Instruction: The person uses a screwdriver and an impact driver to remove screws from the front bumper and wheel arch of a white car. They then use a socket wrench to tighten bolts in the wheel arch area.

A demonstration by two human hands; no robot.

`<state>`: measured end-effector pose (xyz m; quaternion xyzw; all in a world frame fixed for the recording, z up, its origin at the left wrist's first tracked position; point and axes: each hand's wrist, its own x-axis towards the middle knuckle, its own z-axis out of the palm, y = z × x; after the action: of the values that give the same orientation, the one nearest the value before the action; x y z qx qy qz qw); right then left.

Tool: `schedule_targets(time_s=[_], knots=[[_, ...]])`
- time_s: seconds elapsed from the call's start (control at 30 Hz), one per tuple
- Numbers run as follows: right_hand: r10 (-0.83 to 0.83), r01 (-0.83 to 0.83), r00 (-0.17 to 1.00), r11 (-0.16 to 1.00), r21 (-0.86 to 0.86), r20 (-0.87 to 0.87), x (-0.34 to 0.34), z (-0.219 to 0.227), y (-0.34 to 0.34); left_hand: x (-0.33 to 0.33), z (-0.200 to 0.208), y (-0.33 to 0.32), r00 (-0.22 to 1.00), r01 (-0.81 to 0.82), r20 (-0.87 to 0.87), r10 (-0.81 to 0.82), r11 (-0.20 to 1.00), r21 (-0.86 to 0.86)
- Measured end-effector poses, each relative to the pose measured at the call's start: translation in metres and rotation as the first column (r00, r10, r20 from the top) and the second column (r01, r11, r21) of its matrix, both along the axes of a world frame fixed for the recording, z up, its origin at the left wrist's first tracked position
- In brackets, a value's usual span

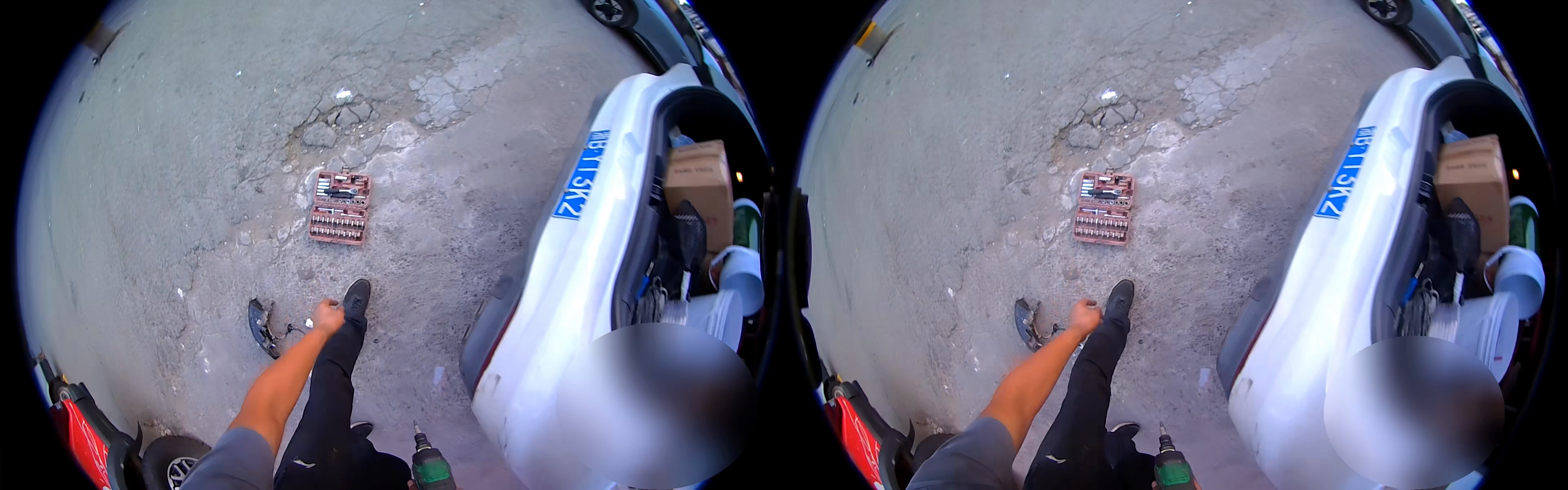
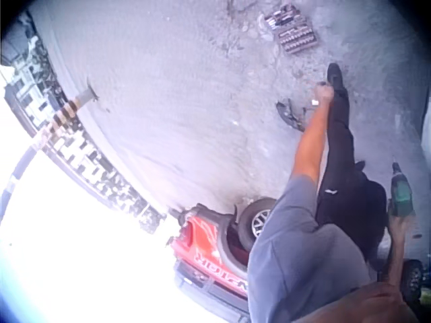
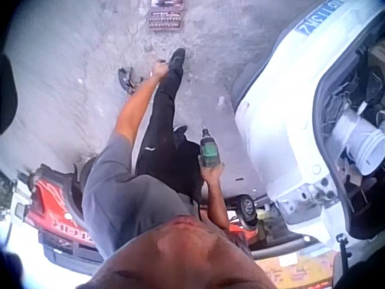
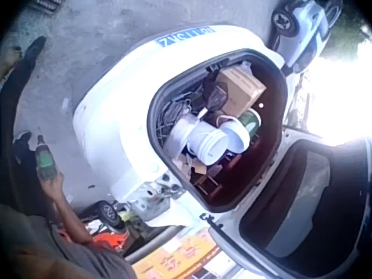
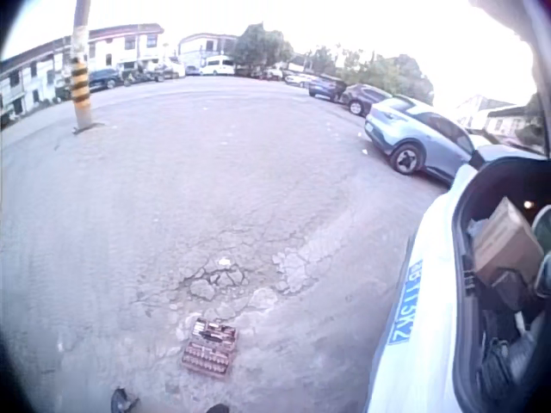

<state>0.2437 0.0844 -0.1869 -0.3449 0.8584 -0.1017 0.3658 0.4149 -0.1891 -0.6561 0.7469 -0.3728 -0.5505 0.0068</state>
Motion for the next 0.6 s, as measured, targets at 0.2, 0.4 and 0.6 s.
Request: schedule_targets(time_s=[0.2,0.4,0.6], knots=[[-0.421,0.522,0.803,0.839,-0.154,0.423,0.015,0.109,0.199,-0.079,0.27,0.169,0.86,0.212,-0.46,-0.22,0.975,-0.069],[-0.564,0.674,0.718,0.711,-0.202,0.409,0.012,0.168,0.447,-0.146,0.468,0.413,0.584,0.487,-0.631,-0.51,0.843,-0.23],[-0.695,0.735,0.678,0.652,-0.187,0.239,-0.02,0.159,0.623,-0.177,0.483,0.596,0.444,0.69,-0.624,-0.643,0.69,-0.219]])
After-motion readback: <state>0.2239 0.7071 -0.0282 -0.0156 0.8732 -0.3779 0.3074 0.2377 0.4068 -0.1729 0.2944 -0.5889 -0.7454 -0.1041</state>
